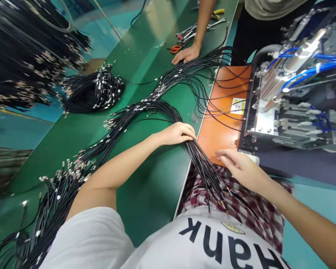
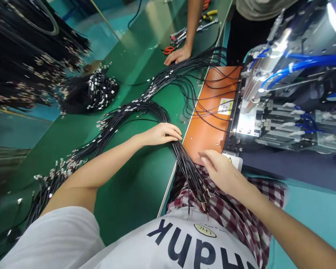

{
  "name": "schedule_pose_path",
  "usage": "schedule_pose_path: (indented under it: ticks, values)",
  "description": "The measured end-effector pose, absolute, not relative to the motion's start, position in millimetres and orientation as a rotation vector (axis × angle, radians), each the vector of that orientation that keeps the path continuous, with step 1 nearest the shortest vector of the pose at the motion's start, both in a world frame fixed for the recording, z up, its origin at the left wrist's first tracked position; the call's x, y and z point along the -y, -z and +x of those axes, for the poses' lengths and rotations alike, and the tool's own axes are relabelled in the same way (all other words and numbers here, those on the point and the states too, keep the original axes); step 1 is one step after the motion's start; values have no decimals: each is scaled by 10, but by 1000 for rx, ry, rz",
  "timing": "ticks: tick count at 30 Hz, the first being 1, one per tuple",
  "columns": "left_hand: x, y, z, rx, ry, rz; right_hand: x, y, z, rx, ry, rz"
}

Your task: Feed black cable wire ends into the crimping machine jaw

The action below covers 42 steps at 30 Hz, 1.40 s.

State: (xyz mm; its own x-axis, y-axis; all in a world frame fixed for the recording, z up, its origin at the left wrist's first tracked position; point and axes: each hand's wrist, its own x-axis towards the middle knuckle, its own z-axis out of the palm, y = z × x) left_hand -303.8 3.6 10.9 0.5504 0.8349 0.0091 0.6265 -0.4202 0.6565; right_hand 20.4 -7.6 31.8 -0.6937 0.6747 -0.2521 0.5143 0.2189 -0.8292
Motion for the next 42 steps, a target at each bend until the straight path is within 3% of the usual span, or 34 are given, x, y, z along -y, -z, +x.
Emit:
schedule_pose_path:
  ticks: [5, 10, 16, 26, 33, 37, 42]
  values:
    - [-174, -152, -2914, -1286, -522, 2072, 179, -378, 374, 2164, -1741, -1253]
    - [-132, -186, -2450, -1640, -349, 2444, 244, -314, 467, 2105, -1801, -1313]
    - [24, -90, -1868, -843, -128, 2754, 242, -217, 609, 2058, -1792, -1267]
    - [-91, -94, -1838, -677, -49, 2613, 2, -137, 1083, 1639, -1602, -1441]
    - [-251, -187, -1707, -880, -408, 2274, -13, -75, 1166, 1649, -1517, -1345]
    - [-282, -135, -1473, -1117, -422, 2471, -44, -49, 1190, 1674, -1431, -1243]
    - [-292, -76, -1057, -1017, -520, 2475, -93, 31, 1184, 1633, -1263, -1256]
